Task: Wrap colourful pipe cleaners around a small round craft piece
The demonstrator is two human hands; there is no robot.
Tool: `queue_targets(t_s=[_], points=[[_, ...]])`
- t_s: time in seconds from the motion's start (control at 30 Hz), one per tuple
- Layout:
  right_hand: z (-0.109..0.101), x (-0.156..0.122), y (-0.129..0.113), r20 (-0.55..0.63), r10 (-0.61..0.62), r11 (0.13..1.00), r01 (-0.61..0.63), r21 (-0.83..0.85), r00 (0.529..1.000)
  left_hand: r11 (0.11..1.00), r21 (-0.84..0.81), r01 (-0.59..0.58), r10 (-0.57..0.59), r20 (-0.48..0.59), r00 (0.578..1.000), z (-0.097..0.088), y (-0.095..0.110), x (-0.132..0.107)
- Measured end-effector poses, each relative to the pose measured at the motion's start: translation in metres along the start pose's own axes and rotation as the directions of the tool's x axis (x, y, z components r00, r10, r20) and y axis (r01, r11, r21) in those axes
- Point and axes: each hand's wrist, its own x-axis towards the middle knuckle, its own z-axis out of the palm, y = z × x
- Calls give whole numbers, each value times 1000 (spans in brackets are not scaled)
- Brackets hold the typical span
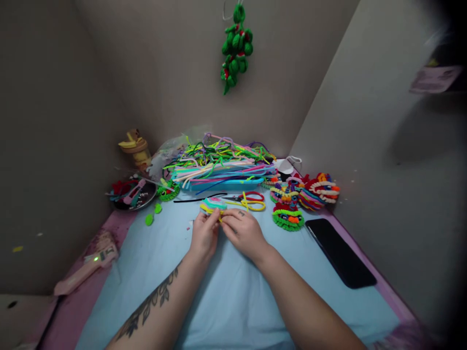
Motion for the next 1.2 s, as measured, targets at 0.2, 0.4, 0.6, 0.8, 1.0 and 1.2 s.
queue_targets(t_s=[0.2,0.4,0.6,0.8,1.0,1.2], points=[[3,1,0,-77,69,996,-65,61,995,994,-101,30,-42,-126,991,-5,-1,7],[3,2,7,-170,268,958,-244,147,948,974,-186,126,-148,-109,983,-4,-3,8],[7,2,13,-169,340,926,-299,231,925,990,-121,77,-76,13,997,-1,-1,4],[11,1,18,-119,349,897,-295,328,929,997,54,-62,62,-1,998,-1,4,3],[1,-1,35,-32,478,623,-314,716,878,976,175,133,-186,333,925,-7,18,0],[-6,-2,37,153,356,431,-307,848,922,965,169,199,-258,496,829,-8,24,-4]])
